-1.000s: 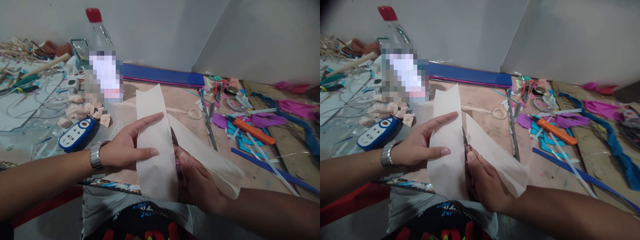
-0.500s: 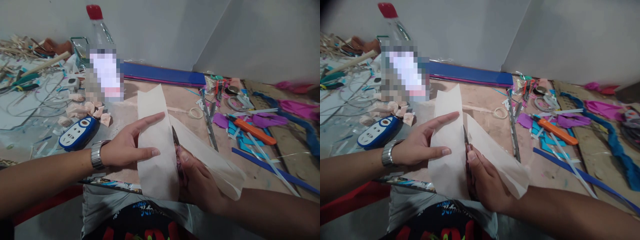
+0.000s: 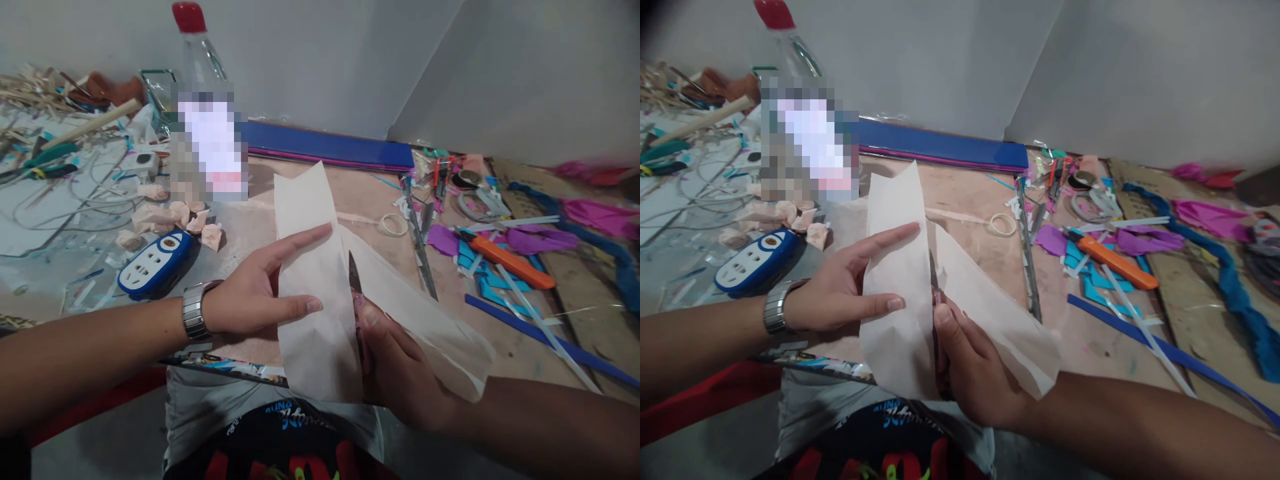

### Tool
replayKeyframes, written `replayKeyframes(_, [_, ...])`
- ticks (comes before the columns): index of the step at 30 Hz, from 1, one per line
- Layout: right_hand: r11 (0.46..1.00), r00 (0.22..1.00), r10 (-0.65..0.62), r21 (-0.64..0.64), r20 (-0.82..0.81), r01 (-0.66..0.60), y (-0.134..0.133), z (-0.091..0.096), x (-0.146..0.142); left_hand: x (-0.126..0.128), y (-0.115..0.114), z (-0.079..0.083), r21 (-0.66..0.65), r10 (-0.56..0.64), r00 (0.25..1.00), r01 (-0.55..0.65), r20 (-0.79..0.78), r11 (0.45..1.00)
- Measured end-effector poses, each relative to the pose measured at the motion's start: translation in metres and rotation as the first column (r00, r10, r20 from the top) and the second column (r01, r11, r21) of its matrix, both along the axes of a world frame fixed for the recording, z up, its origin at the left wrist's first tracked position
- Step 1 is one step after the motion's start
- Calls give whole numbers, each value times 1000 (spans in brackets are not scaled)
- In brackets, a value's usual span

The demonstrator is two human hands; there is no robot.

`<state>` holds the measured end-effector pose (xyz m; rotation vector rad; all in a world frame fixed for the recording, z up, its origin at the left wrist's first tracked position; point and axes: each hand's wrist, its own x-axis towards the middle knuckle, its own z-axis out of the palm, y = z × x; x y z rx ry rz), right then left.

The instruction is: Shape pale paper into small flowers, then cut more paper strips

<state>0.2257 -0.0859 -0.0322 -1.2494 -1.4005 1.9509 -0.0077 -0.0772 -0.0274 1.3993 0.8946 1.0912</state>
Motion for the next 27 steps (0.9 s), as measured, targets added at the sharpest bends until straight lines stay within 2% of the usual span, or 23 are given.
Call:
replayKeyframes(4, [999, 999, -33, -26, 7, 33, 0, -4, 2, 0, 0, -1, -30, -12, 1000, 13, 10, 999])
replayKeyframes(12, [992, 994, -104, 78, 45, 101, 4, 3, -3, 0, 1, -2, -29, -25, 999, 26, 43, 999])
replayKeyframes(16, [992, 996, -75, 107, 54, 69, 5, 4, -1, 0, 0, -3, -46, -33, 998, 35, 56, 998])
replayKeyframes(21, [998, 1000, -9, 68, 28, 7, 4, 2, 1, 1, 0, -4, -49, -31, 998, 34, 61, 998])
replayKeyframes(27, [999, 999, -41, -3, 2, 41, 2, -2, -1, 0, 1, -4, -29, -31, 998, 32, 50, 999])
